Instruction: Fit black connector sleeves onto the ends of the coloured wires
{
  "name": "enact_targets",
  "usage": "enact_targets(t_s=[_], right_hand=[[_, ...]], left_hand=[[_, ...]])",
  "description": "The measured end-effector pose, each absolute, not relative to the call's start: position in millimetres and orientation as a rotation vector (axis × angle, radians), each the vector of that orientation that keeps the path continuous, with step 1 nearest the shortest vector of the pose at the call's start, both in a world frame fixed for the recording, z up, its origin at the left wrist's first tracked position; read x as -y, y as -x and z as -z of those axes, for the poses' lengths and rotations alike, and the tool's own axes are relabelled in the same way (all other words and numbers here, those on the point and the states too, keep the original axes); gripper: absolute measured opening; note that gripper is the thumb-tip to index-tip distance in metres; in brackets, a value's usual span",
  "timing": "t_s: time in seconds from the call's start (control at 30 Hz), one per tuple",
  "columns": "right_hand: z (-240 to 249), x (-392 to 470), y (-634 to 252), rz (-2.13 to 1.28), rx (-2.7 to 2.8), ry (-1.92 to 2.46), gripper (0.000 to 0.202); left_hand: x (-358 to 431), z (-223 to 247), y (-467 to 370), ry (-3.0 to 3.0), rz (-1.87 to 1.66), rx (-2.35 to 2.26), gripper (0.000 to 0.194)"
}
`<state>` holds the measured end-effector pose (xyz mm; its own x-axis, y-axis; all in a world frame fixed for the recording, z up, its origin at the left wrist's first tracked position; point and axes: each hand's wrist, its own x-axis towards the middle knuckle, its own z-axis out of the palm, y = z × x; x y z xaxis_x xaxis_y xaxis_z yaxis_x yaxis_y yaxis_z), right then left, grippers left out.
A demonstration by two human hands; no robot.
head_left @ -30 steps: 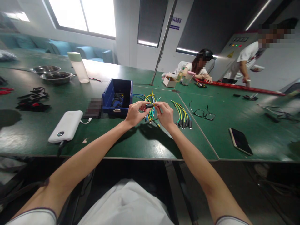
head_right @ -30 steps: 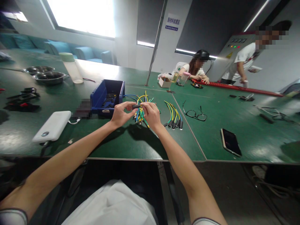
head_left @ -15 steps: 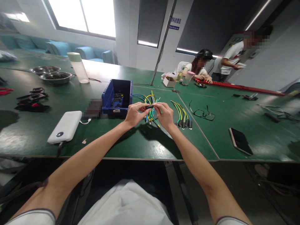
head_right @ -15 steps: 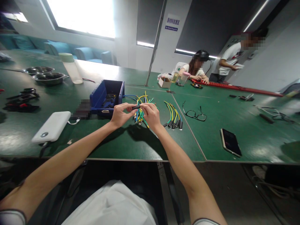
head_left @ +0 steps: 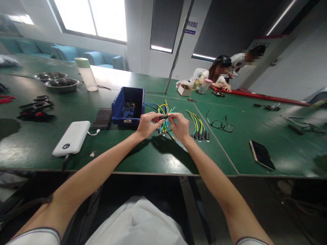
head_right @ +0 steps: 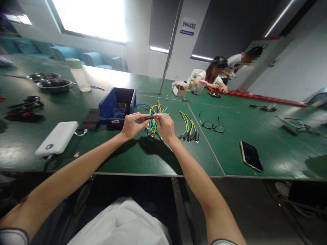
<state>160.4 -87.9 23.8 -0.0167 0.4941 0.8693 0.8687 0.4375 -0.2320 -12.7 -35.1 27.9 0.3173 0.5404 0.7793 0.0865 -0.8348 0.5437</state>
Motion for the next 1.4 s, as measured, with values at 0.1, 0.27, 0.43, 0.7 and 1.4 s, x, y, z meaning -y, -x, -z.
enact_targets(t_s=[0.1,0.27,0.43,0.7,1.4], right_hand=[[-23.7,87.5,-159.9,0.48,1.677,1.163,0.01],[-22.6,87.1,-159.2,0.449,1.667,1.182,0.011],[-20.4,86.2,-159.8,0.408,1.655,1.151,0.01],[-18.0,84.1,-161.3,0.428,1.67,1.232,0.014],[-20.8,85.0,-165.6,0.356,1.719,1.23,0.023]], left_hand=[[35.0,-27.6,12.4,-2.182,-1.534,-0.554,0.019],[35.7,-27.7,12.2,-2.177,-1.544,-0.549,0.018],[36.9,-28.0,12.0,-2.18,-1.535,-0.56,0.018],[36.6,-29.2,11.2,-2.186,-1.539,-0.568,0.021],[31.9,-25.9,11.7,-2.176,-1.516,-0.586,0.02]])
